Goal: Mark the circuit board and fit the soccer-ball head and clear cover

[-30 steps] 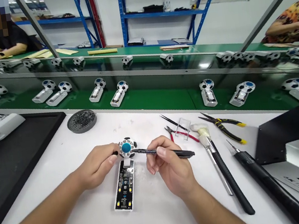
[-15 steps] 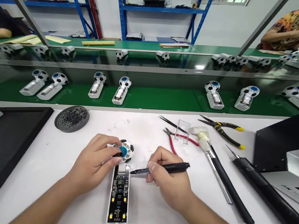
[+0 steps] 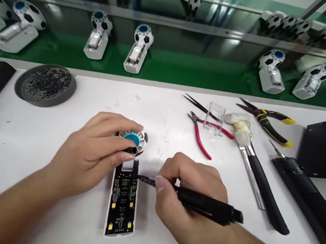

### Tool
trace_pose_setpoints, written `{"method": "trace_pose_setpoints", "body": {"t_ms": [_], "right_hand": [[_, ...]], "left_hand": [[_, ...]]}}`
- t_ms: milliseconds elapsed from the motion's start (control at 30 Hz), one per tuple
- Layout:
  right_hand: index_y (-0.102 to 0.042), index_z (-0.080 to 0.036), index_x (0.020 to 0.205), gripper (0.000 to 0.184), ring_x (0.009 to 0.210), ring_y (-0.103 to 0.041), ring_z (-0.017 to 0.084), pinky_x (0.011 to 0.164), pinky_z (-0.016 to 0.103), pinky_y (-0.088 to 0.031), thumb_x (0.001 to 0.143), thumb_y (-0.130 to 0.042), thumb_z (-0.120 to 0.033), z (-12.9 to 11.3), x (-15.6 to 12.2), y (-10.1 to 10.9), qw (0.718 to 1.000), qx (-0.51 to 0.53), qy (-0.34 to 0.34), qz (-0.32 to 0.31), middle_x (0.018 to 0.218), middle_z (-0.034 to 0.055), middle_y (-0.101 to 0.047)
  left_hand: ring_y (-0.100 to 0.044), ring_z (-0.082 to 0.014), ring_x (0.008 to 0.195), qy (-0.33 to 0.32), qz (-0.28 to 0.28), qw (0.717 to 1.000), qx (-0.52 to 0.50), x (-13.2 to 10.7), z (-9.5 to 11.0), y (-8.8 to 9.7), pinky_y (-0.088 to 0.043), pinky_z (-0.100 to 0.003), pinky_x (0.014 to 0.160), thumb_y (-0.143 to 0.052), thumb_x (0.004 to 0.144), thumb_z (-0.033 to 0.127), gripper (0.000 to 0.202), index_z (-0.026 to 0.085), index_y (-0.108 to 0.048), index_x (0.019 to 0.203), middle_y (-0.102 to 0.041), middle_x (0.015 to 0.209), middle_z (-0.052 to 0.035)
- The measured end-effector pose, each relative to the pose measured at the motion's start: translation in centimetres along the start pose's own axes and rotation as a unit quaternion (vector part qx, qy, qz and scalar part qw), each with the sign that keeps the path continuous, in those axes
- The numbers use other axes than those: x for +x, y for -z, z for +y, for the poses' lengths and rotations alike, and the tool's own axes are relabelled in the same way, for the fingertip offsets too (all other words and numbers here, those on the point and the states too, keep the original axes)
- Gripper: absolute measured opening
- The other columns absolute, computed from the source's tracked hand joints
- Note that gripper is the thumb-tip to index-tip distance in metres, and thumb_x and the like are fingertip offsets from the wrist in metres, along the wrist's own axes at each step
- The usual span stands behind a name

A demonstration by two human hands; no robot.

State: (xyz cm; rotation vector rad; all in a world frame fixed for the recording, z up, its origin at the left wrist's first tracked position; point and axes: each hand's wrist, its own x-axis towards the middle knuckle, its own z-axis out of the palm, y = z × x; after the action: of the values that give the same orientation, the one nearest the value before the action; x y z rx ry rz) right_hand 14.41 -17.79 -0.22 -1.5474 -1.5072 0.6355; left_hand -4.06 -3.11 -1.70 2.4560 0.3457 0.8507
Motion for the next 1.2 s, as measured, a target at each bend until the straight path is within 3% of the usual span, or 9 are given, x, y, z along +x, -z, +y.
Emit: {"method": "trace_pose_setpoints", "body": {"t_ms": [233,433,700,900,1200], "right_hand": [[-0.054,-0.025,0.079,0.016,0.053,-0.060,0.013,0.048,0.027,-0.039,0.094,-0.059,-0.020,-0.5,0.1,0.2,0.999,-0.036,0.001,-0.021,0.065,-0.0042,-0.065],[-0.054,-0.026,0.080,0.016,0.053,-0.060,0.013,0.047,0.028,-0.038,0.095,-0.059,-0.022,-0.4,0.2,0.3,0.999,-0.043,0.001,-0.029,0.067,-0.0031,-0.066],[-0.056,-0.025,0.076,0.018,0.058,-0.064,0.017,0.053,0.031,-0.045,0.094,-0.059,-0.023,-0.6,-0.1,-0.1,0.999,-0.017,-0.046,0.005,0.065,-0.0008,-0.066],[-0.056,-0.025,0.078,0.017,0.053,-0.061,0.014,0.047,0.028,-0.042,0.094,-0.060,-0.021,-0.4,0.1,0.3,1.000,-0.025,-0.012,-0.016,0.064,-0.0022,-0.065],[-0.056,-0.025,0.078,0.016,0.053,-0.060,0.012,0.047,0.028,-0.037,0.094,-0.060,-0.023,-1.2,-0.2,-0.1,0.999,-0.047,-0.020,0.005,0.067,-0.0029,-0.067]], "left_hand": [[-0.060,-0.0237,0.105,0.019,-0.018,0.999,0.024,0.3,0.2,0.2,-0.051,-0.041,0.094,-0.055,0.101,0.029,0.021,0.021,-0.072,0.091,-0.071,0.117,-0.0040],[-0.060,-0.0241,0.104,0.016,-0.016,0.999,0.029,0.4,0.3,0.3,-0.051,-0.040,0.094,-0.056,0.100,0.028,0.022,0.018,-0.072,0.090,-0.071,0.116,-0.0065],[-0.060,-0.0239,0.104,0.021,-0.015,0.999,0.029,0.3,0.3,0.3,-0.052,-0.040,0.093,-0.055,0.100,0.028,0.023,0.017,-0.072,0.089,-0.071,0.115,-0.0054],[-0.060,-0.0252,0.105,0.025,-0.019,0.999,0.029,0.3,0.3,0.2,-0.053,-0.042,0.092,-0.056,0.100,0.028,0.021,0.020,-0.072,0.090,-0.071,0.117,-0.0045],[-0.060,-0.0255,0.105,0.026,-0.013,0.999,0.022,0.3,0.3,0.2,-0.053,-0.043,0.092,-0.056,0.100,0.028,0.020,0.021,-0.073,0.092,-0.071,0.118,-0.0034]]}}
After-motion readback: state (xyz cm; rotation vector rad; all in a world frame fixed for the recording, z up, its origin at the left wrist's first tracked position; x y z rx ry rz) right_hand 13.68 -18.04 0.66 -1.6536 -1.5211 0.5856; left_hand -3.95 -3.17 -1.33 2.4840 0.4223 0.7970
